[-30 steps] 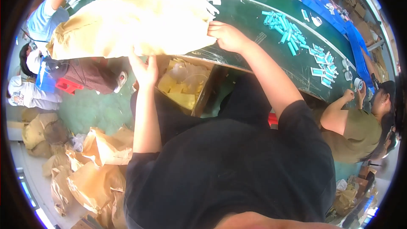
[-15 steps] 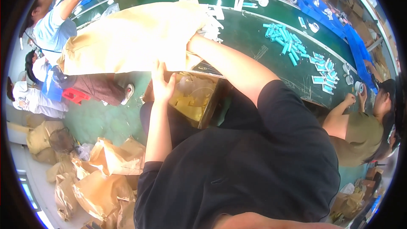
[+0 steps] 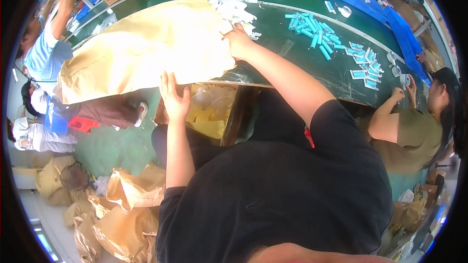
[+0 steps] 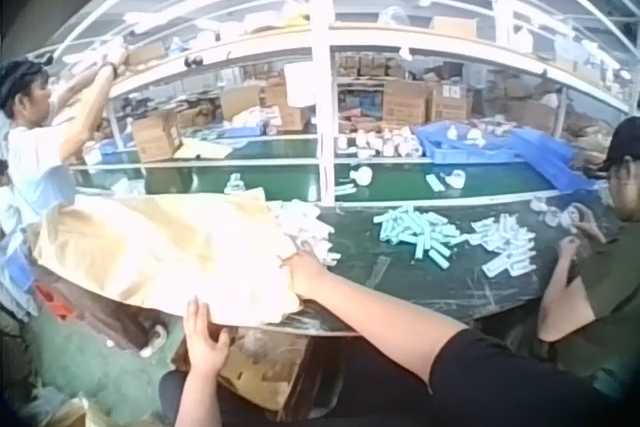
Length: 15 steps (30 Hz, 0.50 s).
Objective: Assembling small plastic components at a factory workbench.
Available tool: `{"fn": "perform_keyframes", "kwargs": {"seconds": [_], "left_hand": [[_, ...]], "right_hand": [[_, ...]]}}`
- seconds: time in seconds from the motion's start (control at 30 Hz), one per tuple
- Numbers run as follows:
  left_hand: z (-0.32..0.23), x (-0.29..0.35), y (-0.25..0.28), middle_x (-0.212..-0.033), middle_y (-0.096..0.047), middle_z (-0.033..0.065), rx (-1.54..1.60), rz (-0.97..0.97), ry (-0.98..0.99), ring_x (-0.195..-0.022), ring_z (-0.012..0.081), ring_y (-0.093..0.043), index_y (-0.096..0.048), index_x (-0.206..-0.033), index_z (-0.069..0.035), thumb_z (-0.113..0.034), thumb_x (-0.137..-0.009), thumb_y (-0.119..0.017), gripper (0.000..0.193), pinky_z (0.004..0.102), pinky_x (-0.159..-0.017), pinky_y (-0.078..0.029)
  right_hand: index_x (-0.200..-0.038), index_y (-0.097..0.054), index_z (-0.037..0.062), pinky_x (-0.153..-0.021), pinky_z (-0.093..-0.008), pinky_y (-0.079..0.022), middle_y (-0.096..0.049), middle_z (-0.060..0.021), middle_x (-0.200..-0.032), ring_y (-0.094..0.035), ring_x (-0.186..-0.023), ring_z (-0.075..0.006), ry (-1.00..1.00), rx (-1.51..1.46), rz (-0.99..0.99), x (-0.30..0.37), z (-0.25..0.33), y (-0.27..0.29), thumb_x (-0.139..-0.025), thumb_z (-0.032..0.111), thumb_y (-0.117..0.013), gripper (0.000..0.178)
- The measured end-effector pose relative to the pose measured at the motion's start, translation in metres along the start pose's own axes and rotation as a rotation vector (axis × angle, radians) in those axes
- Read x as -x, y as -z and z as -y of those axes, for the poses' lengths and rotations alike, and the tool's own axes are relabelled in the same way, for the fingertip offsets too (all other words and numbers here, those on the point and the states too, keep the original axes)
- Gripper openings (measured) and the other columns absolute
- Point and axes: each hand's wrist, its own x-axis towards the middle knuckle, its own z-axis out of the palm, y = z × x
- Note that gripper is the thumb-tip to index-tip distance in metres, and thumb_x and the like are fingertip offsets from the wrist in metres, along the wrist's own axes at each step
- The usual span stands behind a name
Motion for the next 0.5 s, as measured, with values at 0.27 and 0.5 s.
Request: {"fn": "perform_keyframes", "kwargs": {"seconds": [0.27, 0.5], "left_hand": [[0.004, -0.001, 0.008, -0.172, -0.036, 0.0205, -0.097, 0.037, 0.008, -0.159, 0.0442, -0.031, -0.052, -0.157, -0.003, -0.01, -0.085, -0.079, 0.077, 0.054, -0.129, -0.031], [-0.011, -0.005, 0.018, -0.17, -0.039, 0.0208, -0.198, 0.103, 0.081, -0.157, 0.041, -0.036, -0.054, -0.155, -0.005, -0.025, -0.085, -0.082, 0.079, 0.0573, -0.123, -0.036]], "right_hand": [[-0.139, -0.07, 0.0195, -0.116, -0.0697, -0.035, -0.046, -0.0174, -0.165, -0.041, -0.15, -0.0482, -0.202, 0.026, 0.263, 0.03, 0.019, 0.073, -0.073, 0.041, -0.086, 0.072], [-0.133, -0.068, 0.0114, -0.124, -0.0481, -0.038, -0.056, -0.0134, -0.155, -0.046, -0.146, -0.0388, 0.178, -0.394, 0.059, 0.006, -0.073, 0.101, -0.072, 0.01, -0.078, 0.062]]}}
